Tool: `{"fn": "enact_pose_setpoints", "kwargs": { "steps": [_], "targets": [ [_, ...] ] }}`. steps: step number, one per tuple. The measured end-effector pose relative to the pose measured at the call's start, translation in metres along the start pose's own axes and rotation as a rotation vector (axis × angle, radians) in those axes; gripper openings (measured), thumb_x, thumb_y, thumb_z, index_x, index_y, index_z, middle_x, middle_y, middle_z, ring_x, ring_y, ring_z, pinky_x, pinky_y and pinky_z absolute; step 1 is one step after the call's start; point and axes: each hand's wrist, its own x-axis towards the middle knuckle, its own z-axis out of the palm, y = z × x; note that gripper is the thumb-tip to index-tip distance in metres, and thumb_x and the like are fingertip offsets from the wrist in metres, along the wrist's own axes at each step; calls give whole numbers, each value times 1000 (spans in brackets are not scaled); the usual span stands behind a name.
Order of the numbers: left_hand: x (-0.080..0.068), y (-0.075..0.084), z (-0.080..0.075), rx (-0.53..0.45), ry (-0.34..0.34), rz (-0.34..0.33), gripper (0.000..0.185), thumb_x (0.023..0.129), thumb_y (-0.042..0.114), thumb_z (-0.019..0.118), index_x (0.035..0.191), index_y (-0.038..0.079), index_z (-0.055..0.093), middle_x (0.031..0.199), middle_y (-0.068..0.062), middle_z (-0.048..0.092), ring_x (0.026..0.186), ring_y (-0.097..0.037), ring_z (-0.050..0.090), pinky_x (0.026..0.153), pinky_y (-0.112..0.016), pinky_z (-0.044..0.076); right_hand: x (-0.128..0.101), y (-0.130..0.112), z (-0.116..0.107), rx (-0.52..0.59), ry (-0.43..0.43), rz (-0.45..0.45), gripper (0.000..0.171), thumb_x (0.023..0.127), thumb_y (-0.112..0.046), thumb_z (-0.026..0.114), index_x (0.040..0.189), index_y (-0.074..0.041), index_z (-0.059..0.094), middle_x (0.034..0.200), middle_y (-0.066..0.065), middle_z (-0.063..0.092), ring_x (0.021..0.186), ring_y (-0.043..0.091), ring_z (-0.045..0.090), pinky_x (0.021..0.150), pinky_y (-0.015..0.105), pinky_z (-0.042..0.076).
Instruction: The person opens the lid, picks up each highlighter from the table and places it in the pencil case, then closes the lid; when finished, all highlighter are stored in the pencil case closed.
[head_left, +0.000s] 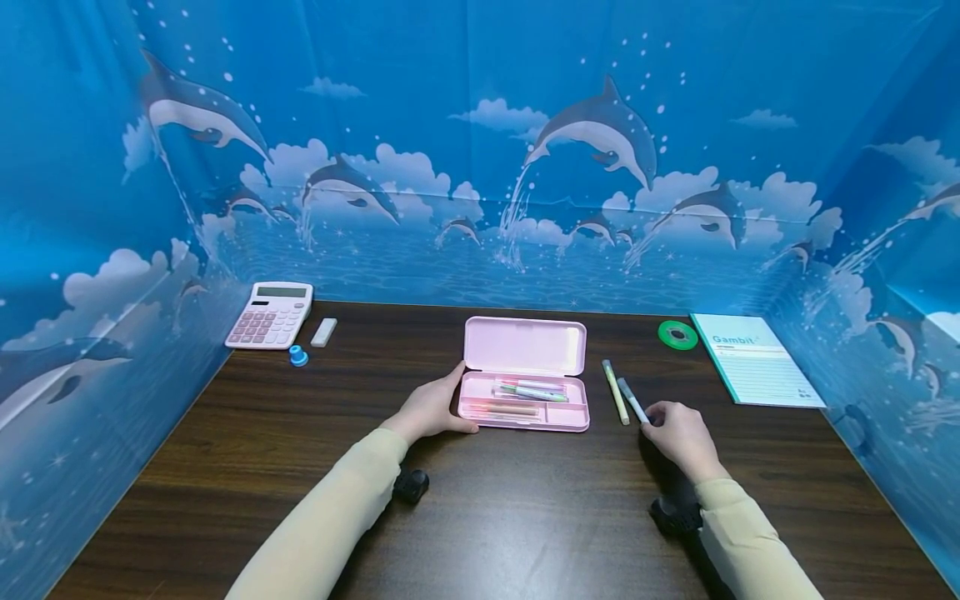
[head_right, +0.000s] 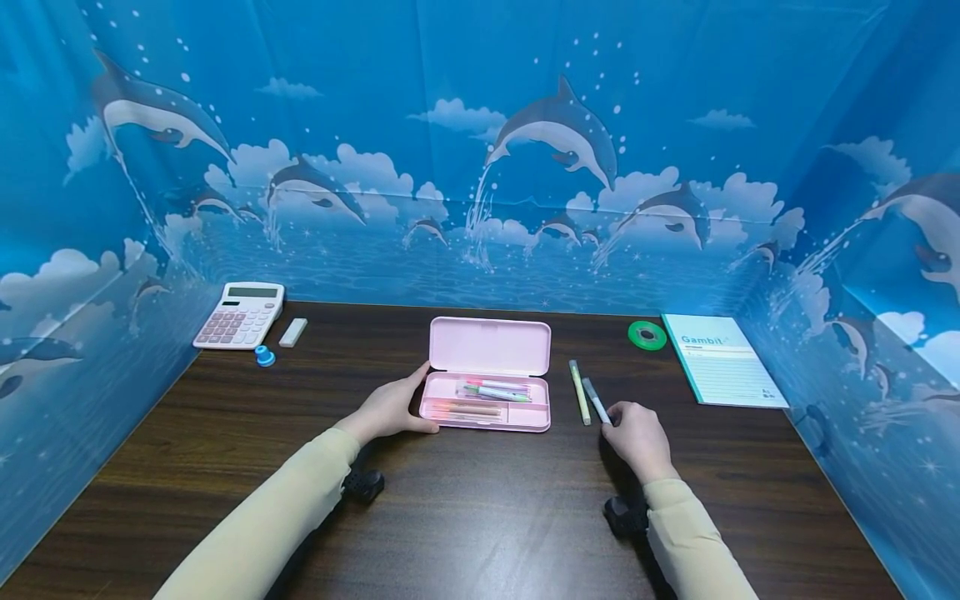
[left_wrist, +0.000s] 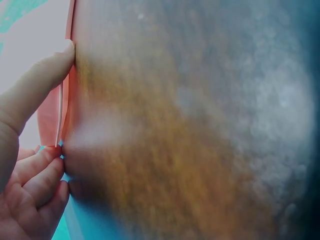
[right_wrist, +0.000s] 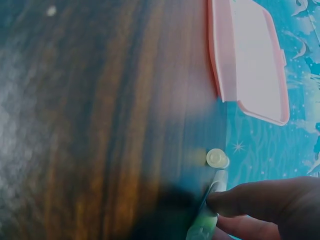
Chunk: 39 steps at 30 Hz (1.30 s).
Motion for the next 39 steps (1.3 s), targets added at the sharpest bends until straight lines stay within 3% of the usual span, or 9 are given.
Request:
{"fn": "enact_pose_setpoints", "kwargs": {
  "steps": [18, 28, 39],
  "targets": [
    [1, -1, 0, 7, -9, -2, 116, 68, 48, 82, 153, 9, 13, 147, -13, 40, 130, -29, 45, 105, -43, 38, -2, 4, -3, 41, 63, 21, 20, 81, -6, 61, 93, 9, 66, 77, 14, 62, 67, 24, 52, 58, 33, 40],
    [1, 0, 0, 7, -10, -11, 116, 68, 47, 83, 153, 8, 14, 147, -15, 40, 130, -29, 45, 105, -43, 37, -2, -3, -4, 46, 127, -51, 16, 78, -4, 63, 91, 4, 67, 77, 11, 60, 70, 25, 51, 63, 35, 40],
    [2, -1, 1, 19, -4, -2, 117, 68, 48, 83, 153, 9, 13, 145, -15, 43, 129, -29, 46, 104, -42, 39, 2, -21, 1, 53, 138, -120, 13, 79, -4, 65, 91, 1, 68, 81, 12, 58, 71, 24, 49, 64, 36, 42]
  ]
}}
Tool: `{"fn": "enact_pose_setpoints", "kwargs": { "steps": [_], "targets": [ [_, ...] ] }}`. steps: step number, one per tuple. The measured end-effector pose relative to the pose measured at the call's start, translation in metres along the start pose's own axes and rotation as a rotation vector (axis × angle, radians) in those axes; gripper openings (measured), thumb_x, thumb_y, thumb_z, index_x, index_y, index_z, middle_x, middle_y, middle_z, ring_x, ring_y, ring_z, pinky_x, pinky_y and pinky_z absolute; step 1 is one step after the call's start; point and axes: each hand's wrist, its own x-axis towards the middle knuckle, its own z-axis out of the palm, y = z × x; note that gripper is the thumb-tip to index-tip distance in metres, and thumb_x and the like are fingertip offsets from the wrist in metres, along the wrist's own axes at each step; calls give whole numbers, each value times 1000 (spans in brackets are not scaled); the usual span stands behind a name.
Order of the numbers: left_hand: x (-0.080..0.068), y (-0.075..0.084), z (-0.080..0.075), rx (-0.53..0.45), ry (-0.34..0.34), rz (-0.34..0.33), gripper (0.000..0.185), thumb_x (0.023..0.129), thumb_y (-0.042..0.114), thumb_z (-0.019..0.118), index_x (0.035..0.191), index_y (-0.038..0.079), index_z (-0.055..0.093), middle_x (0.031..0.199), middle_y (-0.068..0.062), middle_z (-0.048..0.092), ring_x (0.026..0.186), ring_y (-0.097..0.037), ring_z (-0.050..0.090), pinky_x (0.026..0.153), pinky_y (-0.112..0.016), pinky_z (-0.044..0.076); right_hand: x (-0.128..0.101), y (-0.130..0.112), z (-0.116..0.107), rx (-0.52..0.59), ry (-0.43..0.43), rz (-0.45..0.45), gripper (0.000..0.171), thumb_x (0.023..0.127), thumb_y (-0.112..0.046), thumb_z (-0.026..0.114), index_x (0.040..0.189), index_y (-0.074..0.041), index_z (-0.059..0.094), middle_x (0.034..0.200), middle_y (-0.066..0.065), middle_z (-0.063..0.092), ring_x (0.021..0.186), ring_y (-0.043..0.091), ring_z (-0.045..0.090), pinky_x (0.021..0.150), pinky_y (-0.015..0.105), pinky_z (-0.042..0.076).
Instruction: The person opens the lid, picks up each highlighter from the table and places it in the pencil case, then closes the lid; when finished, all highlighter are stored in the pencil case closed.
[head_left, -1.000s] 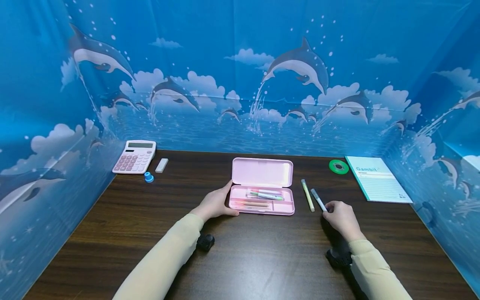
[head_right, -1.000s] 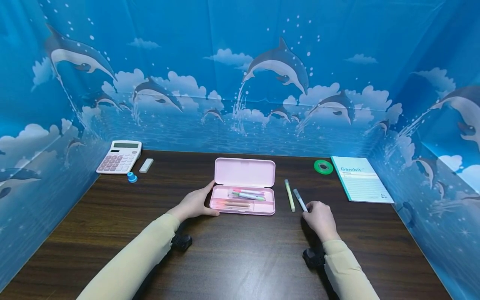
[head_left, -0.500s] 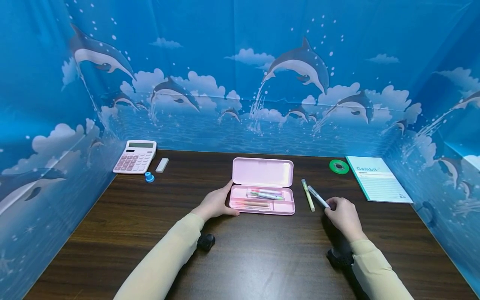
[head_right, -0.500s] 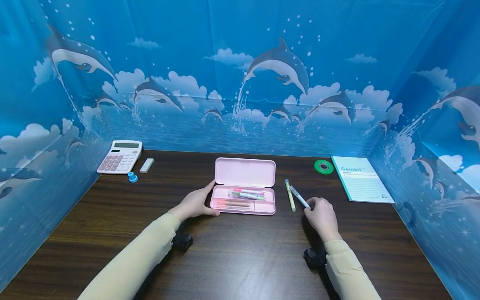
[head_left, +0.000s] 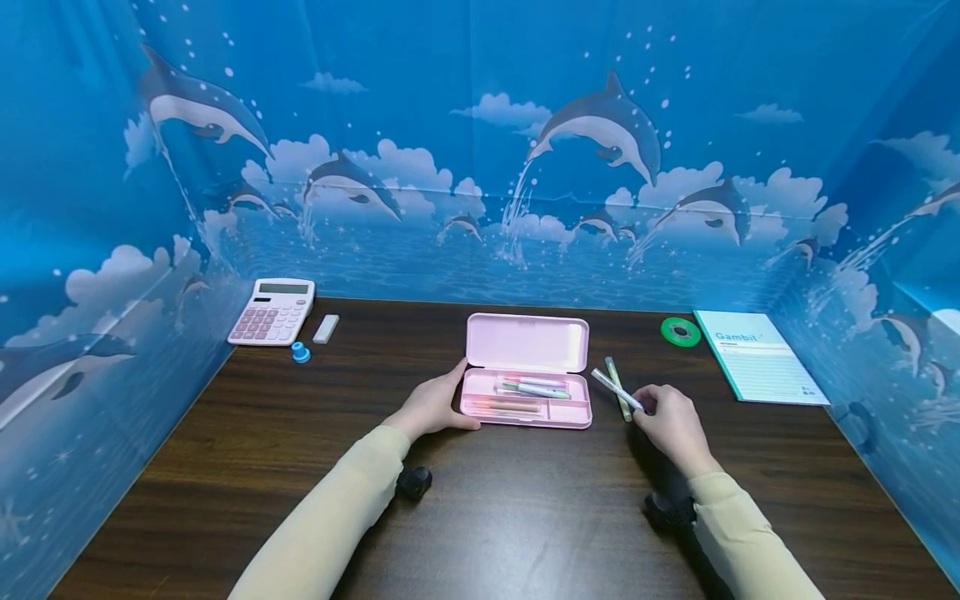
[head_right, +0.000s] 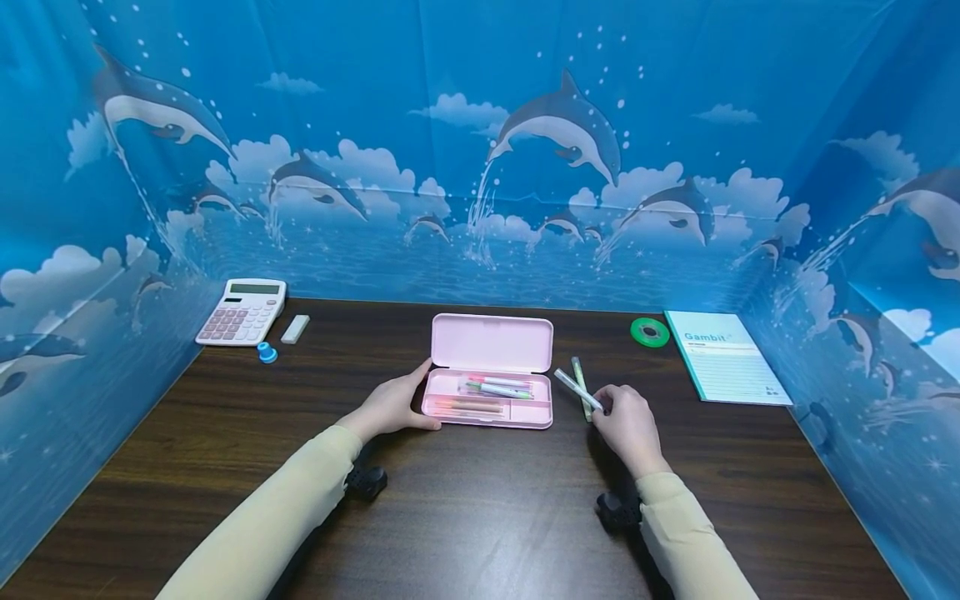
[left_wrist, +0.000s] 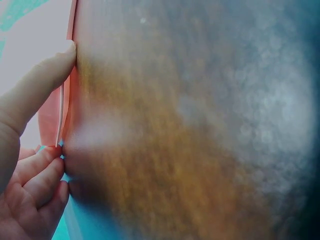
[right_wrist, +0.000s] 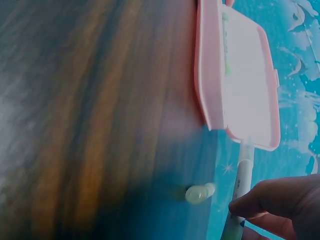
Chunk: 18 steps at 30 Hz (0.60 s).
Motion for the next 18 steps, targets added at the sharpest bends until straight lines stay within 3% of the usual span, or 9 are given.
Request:
{"fn": "enact_pose_setpoints", "kwargs": {
  "steps": [5, 12, 18],
  "targets": [
    [0, -1, 1, -5, 3, 8, 117, 68, 48, 83, 153, 10, 13, 146, -15, 43, 129, -29, 46, 104, -42, 38, 3, -9, 4, -7, -9, -21, 16, 77, -4, 70, 92, 1, 69, 82, 12, 58, 72, 24, 50, 66, 40, 47],
    [1, -1, 1, 1, -5, -1, 117, 68, 49, 82, 154, 11, 11, 146, -14, 42, 129, -28, 46, 105, -42, 38, 8, -25, 12, -17, -32, -74, 15, 77, -5, 72, 91, -4, 71, 79, 8, 57, 69, 22, 50, 61, 35, 46],
    [1, -1, 1, -2, -6, -3, 117, 69, 48, 82, 154, 11, 11, 147, -13, 41, 129, -28, 46, 104, -42, 38, 10, -44, 25, 17, -57, -131, 15, 77, -5, 74, 91, -5, 71, 82, 9, 60, 72, 21, 54, 67, 38, 51]
  ]
}}
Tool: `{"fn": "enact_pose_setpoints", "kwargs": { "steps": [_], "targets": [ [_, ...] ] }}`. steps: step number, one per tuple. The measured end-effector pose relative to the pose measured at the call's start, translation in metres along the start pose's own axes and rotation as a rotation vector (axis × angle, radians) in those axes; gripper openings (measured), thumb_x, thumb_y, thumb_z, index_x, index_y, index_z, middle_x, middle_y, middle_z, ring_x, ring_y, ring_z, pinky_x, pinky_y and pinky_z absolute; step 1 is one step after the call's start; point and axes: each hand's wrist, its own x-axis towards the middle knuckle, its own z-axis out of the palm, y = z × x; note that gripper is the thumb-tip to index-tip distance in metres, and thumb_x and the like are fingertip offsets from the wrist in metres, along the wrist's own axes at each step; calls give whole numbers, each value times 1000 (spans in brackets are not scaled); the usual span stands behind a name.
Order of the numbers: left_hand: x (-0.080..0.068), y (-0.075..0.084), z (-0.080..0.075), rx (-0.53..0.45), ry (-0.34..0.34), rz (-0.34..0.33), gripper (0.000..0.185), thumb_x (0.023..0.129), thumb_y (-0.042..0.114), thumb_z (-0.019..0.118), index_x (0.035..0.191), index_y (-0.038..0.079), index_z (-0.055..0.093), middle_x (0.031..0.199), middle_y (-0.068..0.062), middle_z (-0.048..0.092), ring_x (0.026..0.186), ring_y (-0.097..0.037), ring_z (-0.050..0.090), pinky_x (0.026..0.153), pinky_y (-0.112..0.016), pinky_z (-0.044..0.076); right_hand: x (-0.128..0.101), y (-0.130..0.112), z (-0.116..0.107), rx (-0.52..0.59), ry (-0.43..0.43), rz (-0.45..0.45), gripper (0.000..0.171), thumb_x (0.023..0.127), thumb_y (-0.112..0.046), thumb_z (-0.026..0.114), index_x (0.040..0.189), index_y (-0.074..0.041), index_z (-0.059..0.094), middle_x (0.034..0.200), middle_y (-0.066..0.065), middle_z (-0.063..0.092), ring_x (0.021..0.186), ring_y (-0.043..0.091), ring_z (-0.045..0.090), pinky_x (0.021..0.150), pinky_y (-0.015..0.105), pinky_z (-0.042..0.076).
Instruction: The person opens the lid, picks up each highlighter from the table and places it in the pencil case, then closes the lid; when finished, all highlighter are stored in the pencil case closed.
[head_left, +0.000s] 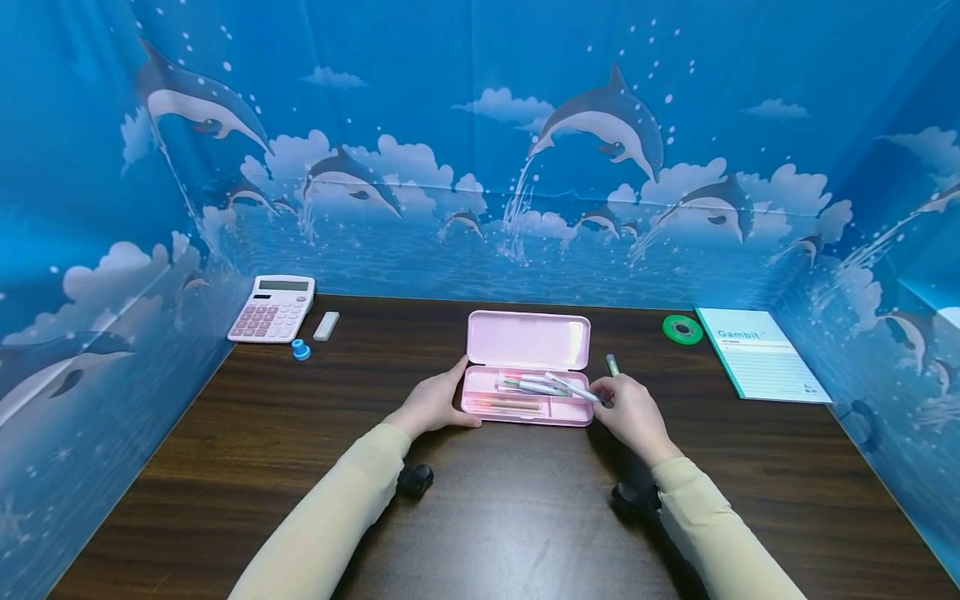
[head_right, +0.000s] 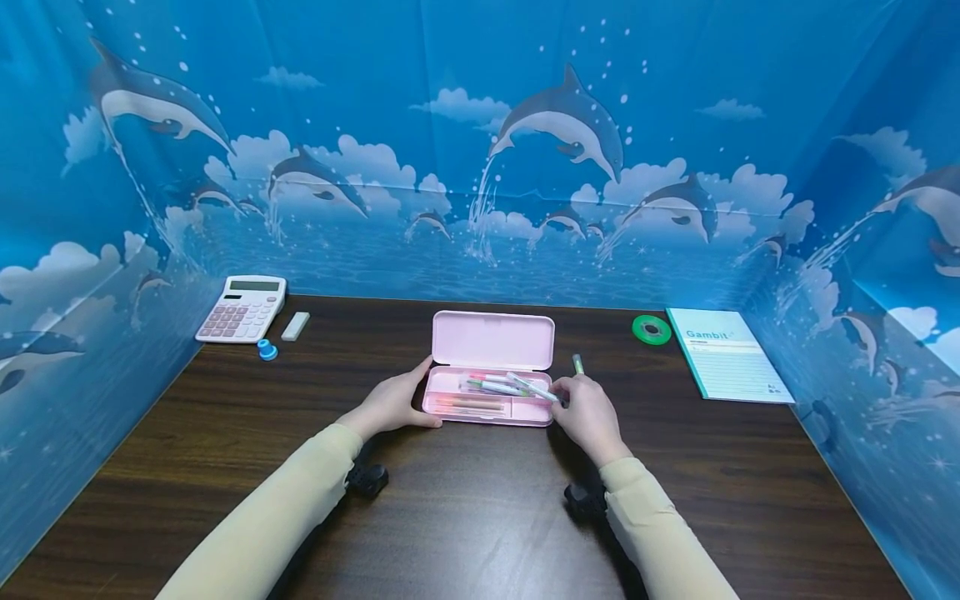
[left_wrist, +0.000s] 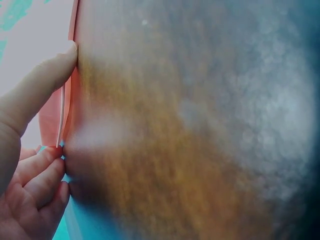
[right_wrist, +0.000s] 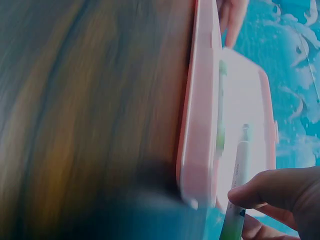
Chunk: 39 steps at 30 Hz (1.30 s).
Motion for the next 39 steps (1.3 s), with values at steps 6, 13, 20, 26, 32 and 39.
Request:
{"fn": "enact_pose_setpoints", "kwargs": {
  "steps": [6, 13, 20, 26, 32, 39],
  "targets": [
    [-1, 2, -1, -7, -1, 1, 116, 69, 47, 82, 154, 10, 12, 147, -14, 41, 130, -28, 45, 105, -43, 38, 5, -21, 14, 18, -23, -83, 12, 77, -4, 73, 88, -7, 70, 80, 7, 59, 70, 19, 52, 64, 32, 48],
    [0, 3, -1, -3, 2, 4, 116, 69, 47, 82, 153, 10, 13, 147, -14, 41, 131, -29, 44, 105, -42, 37, 7, -44, 29, 12, -22, -131, 10, 76, -5, 75, 85, -8, 71, 87, 6, 62, 78, 19, 55, 71, 37, 50],
    [0, 2, 0, 1, 3, 5, 116, 69, 47, 82, 153, 10, 13, 147, -14, 41, 131, -29, 44, 106, -42, 37, 10, -61, 41, 1, -26, -194, 11, 75, -3, 75, 86, -6, 73, 82, 5, 61, 75, 18, 55, 70, 36, 49],
    [0, 2, 0, -3, 9, 7, 116, 68, 47, 83, 153, 10, 13, 146, -15, 42, 129, -29, 46, 105, -42, 38, 13, -71, 46, 22, -50, -227, 10, 77, -4, 75, 86, -7, 73, 82, 5, 61, 74, 17, 58, 70, 35, 50],
    [0, 1, 0, -11, 10, 2, 116, 68, 47, 82, 154, 10, 13, 147, -14, 41, 130, -29, 45, 105, -42, 38, 13, -72, 47, 47, -65, -211, 10, 77, -3, 75, 87, -7, 72, 84, 4, 61, 75, 17, 58, 70, 34, 50],
    [-2, 0, 0, -2, 7, -5, 116, 69, 48, 82, 154, 10, 12, 147, -14, 40, 131, -29, 44, 105, -42, 37, 14, -66, 44, 79, -54, -201, 8, 79, -7, 75, 86, -7, 72, 82, 2, 63, 71, 13, 54, 69, 31, 50]
  ]
}}
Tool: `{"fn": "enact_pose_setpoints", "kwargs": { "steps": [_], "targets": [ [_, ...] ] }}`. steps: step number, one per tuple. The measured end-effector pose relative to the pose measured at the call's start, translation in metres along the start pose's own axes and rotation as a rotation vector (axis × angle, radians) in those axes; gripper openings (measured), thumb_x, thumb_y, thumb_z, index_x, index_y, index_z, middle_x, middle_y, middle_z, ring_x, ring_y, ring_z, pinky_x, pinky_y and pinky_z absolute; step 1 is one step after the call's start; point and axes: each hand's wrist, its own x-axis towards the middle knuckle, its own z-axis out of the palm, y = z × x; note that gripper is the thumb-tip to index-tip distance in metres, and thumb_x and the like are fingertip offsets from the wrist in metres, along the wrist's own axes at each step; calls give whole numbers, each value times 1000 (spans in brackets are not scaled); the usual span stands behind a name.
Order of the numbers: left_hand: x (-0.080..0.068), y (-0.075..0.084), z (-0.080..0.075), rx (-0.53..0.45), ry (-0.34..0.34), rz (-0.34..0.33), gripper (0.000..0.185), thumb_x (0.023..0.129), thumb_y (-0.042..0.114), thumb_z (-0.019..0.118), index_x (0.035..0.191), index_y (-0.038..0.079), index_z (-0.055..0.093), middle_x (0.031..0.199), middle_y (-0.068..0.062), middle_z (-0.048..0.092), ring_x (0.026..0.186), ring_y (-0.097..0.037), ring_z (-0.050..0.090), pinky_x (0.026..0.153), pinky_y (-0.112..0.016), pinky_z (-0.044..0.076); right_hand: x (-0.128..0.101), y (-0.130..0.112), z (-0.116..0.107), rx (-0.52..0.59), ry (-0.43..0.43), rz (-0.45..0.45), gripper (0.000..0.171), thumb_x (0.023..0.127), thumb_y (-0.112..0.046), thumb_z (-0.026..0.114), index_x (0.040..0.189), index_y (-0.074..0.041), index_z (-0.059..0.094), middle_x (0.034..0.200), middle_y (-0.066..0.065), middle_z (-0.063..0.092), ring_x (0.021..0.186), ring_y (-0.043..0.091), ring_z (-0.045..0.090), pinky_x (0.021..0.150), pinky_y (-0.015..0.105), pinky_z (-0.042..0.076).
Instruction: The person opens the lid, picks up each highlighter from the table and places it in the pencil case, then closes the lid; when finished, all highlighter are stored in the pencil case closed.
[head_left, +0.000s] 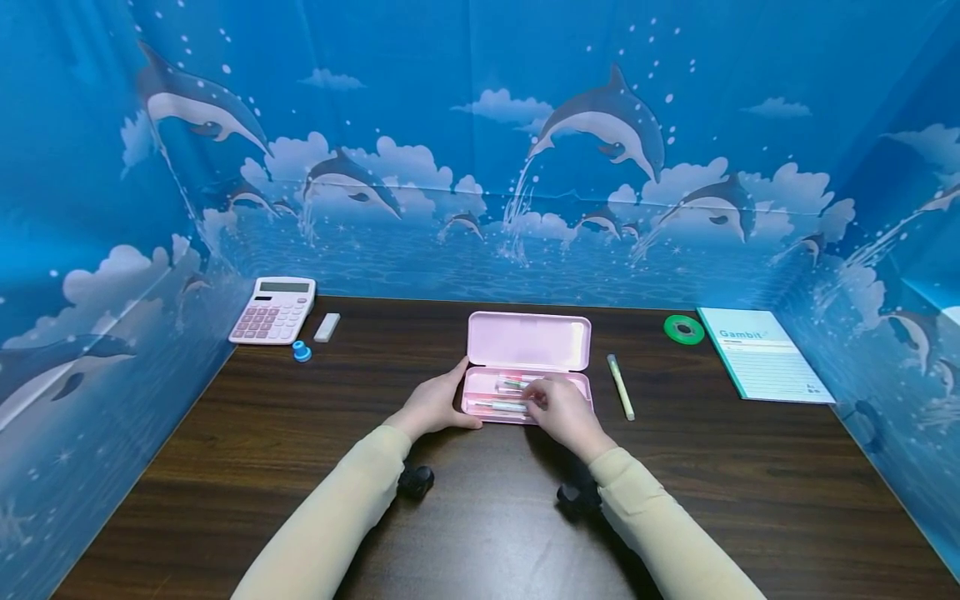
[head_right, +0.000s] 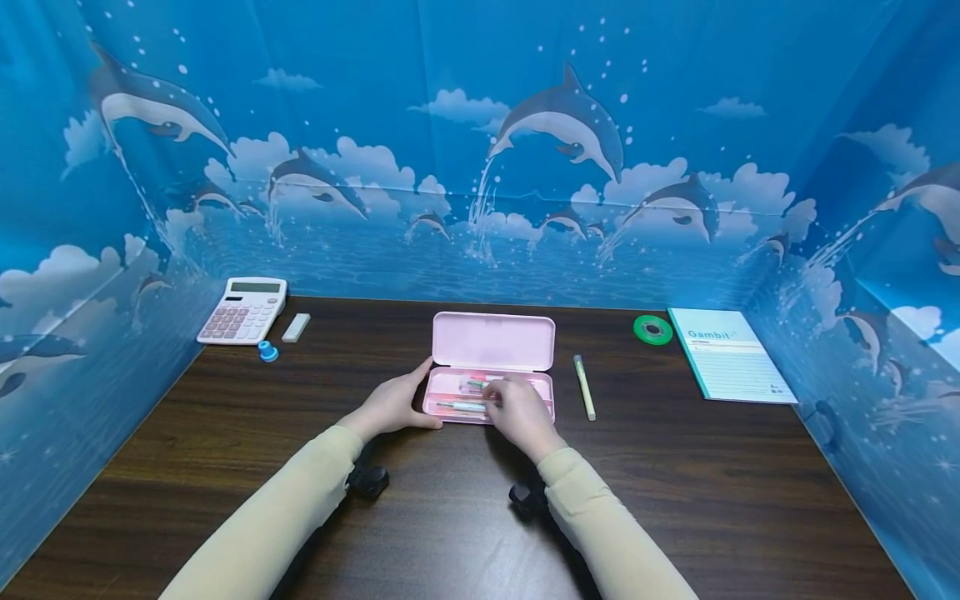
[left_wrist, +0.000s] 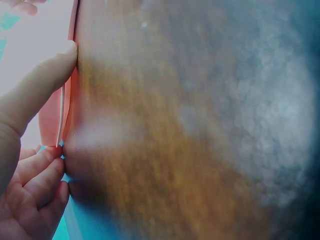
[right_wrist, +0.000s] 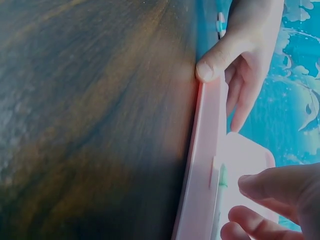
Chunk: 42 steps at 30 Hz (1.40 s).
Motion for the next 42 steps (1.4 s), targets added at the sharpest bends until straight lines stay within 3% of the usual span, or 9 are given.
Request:
{"fn": "enact_pose_setpoints", "kwargs": {
  "steps": [17, 23, 33, 42],
  "targets": [
    [-2, 2, -1, -5, -6, 2, 116, 69, 47, 82, 153, 9, 12, 147, -14, 40, 130, -29, 44, 105, -42, 38, -21, 40, -25, -19, 32, 122, 8, 82, -8, 71, 90, -8, 69, 76, 3, 59, 67, 15, 50, 61, 28, 45],
    [-2, 2, -2, -7, -6, 2, 116, 69, 46, 82, 154, 10, 12, 147, -14, 40, 130, -29, 44, 105, -43, 38, -30, 58, -37, -29, 33, 201, 13, 82, -8, 71, 95, -5, 70, 78, 5, 60, 69, 18, 50, 66, 33, 49],
    [-2, 1, -2, -3, -10, -2, 115, 70, 46, 81, 153, 9, 12, 148, -15, 39, 131, -30, 43, 106, -43, 37, -45, 87, -56, -88, 81, 243, 13, 83, -4, 68, 95, -1, 70, 81, 10, 63, 70, 22, 53, 68, 41, 50],
    [-1, 2, -1, -17, -8, -1, 115, 70, 46, 82, 154, 10, 12, 148, -14, 39, 131, -30, 44, 105, -43, 37, -50, 103, -66, -65, 47, 334, 14, 85, -5, 66, 97, 2, 69, 86, 14, 67, 73, 23, 57, 72, 44, 51]
  ]
}}
